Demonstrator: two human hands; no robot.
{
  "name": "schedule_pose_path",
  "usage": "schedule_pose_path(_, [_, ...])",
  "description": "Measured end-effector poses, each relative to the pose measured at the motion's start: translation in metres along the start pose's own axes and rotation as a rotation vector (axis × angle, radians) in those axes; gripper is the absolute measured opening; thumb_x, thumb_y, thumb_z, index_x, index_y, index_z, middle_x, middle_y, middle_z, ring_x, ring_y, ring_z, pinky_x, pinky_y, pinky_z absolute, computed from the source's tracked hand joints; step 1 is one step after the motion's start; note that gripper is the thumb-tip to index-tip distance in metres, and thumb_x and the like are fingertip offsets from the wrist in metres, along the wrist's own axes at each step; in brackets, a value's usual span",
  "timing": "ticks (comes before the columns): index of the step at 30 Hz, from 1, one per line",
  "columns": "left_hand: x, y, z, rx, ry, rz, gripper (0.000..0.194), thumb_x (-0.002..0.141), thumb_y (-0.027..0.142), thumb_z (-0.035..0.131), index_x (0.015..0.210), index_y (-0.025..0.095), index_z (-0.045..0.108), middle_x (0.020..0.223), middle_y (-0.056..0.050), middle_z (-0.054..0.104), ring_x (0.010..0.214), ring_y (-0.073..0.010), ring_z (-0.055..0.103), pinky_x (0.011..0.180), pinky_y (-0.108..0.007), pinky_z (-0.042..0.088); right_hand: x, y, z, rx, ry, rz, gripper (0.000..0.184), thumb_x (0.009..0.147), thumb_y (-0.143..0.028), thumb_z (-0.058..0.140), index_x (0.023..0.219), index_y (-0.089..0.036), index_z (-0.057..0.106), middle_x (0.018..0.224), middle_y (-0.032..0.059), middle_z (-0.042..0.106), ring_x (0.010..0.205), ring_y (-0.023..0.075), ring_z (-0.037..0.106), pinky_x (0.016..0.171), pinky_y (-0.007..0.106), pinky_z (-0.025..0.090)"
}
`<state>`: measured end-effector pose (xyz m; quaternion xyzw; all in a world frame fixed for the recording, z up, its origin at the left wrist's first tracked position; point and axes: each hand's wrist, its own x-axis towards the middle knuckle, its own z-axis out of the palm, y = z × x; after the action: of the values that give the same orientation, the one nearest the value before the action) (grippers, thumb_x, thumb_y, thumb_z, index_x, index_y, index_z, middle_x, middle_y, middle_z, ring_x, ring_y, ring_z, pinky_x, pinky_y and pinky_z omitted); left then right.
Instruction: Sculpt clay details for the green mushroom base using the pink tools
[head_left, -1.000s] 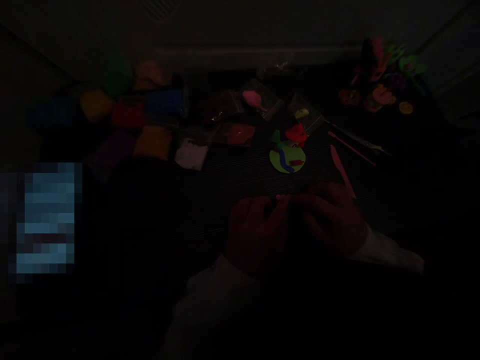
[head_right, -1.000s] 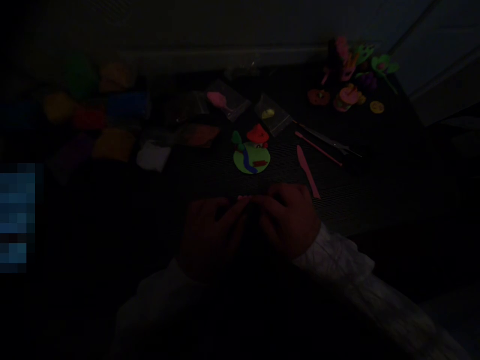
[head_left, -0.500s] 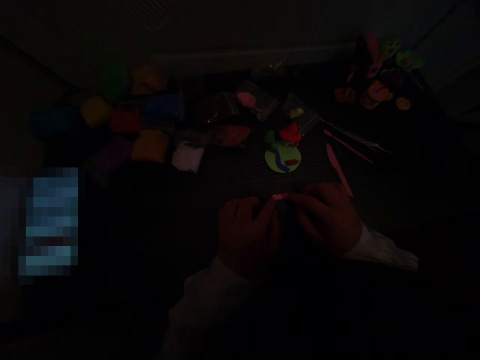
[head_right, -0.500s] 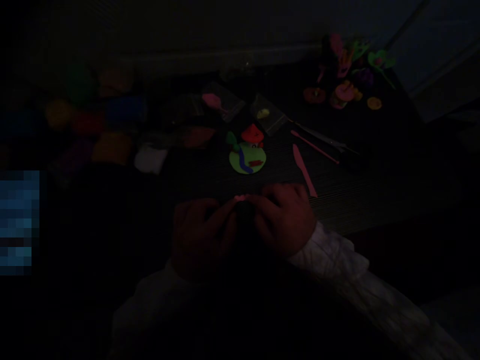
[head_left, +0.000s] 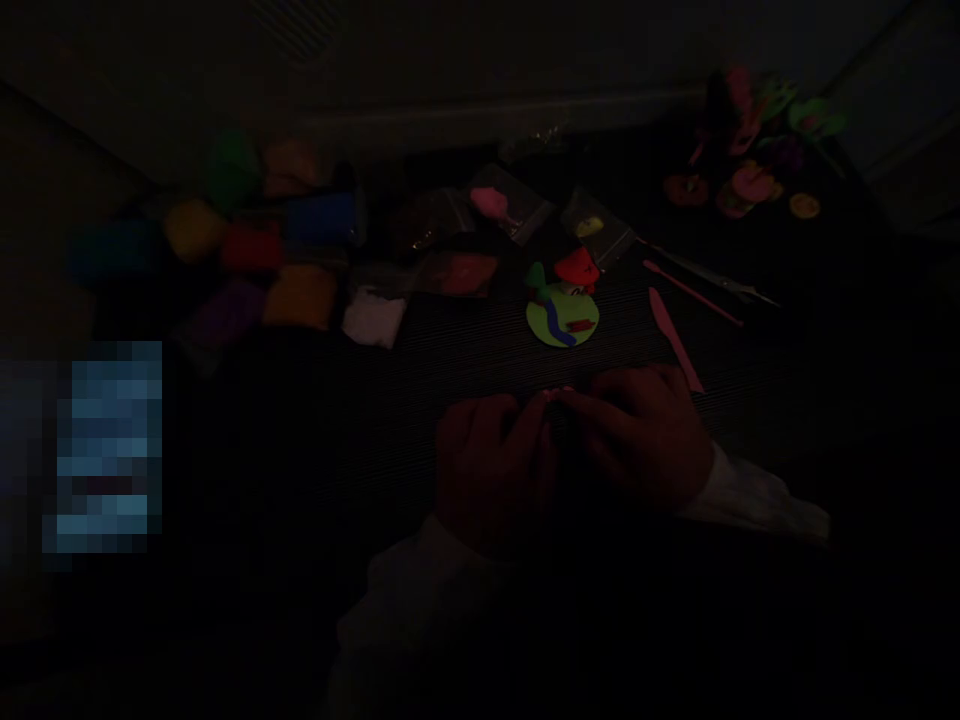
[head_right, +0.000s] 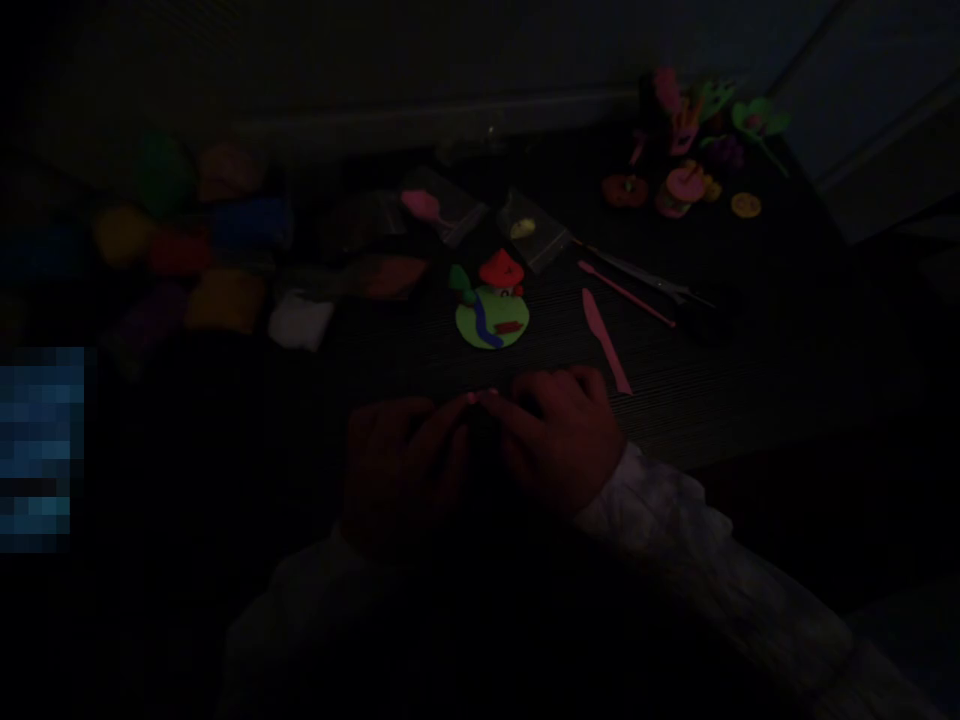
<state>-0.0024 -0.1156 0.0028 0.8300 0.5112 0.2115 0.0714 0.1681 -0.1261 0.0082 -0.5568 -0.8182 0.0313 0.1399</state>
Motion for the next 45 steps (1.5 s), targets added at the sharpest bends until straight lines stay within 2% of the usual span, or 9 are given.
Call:
schedule_pose_path(5, [0.0011, 0.0014, 0.0001, 0.000, -0.019, -0.019, 0.030, 0.074, 0.028, 0.049, 0.103, 0.023, 0.056, 0.087, -0.007, 0.056, 0.083, -0.0197, 0.049, 0.076, -0.038, 0.037, 0.0002, 0.0006, 0.0006, 0.021, 0.009, 0.041, 0.033, 0.077, -0.029, 0.045, 0.109, -0.026, 0.052, 0.091, 0.0032, 0.051, 0.081, 0.0151, 0.043, 0.076, 0.036, 0.028])
schedule_pose_path(11, [-0.0005, 0.0007, -0.0017, -0.021, 0.032, 0.008, 0.025, 0.073, 0.027, 0.051, 0.095, 0.020, 0.060, 0.085, -0.007, 0.055, 0.083, -0.0192, 0.048, 0.076, -0.036, 0.038, -0.0004, 0.0039, 0.0008, 0.106, 0.078, 0.083, 0.031, 0.076, -0.025, 0.046, 0.106, -0.022, 0.053, 0.091, 0.0037, 0.051, 0.085, 0.0149, 0.046, 0.077, 0.033, 0.032])
schedule_pose_path(18, [0.0001, 0.0018, -0.0017, 0.005, -0.026, 0.027, 0.035, 0.074, 0.028, 0.049, 0.109, 0.027, 0.052, 0.085, -0.006, 0.053, 0.082, -0.0190, 0.046, 0.075, -0.037, 0.036, 0.0000, 0.0048, 0.0004, 0.107, 0.076, 0.080, 0.030, 0.075, -0.024, 0.047, 0.104, -0.020, 0.055, 0.091, 0.0042, 0.051, 0.084, 0.0153, 0.046, 0.076, 0.034, 0.034])
schedule_pose_path(33, [0.0011, 0.0009, -0.0016, 0.004, -0.073, 0.001, 0.036, 0.076, 0.030, 0.047, 0.112, 0.029, 0.049, 0.087, -0.005, 0.053, 0.082, -0.0182, 0.047, 0.077, -0.037, 0.035, -0.0003, 0.0050, 0.0012, 0.116, 0.072, 0.086, 0.029, 0.076, -0.024, 0.047, 0.104, -0.020, 0.054, 0.091, 0.0037, 0.051, 0.084, 0.0149, 0.046, 0.078, 0.033, 0.033])
schedule_pose_path(45, [0.0004, -0.0002, 0.0001, 0.027, -0.044, 0.027, 0.035, 0.075, 0.031, 0.047, 0.109, 0.026, 0.052, 0.087, -0.006, 0.054, 0.082, -0.0196, 0.047, 0.075, -0.037, 0.036, 0.0013, 0.0010, 0.0020, -0.013, 0.006, 0.039, 0.036, 0.077, -0.031, 0.045, 0.113, -0.030, 0.048, 0.095, 0.0031, 0.049, 0.082, 0.0163, 0.043, 0.075, 0.036, 0.027])
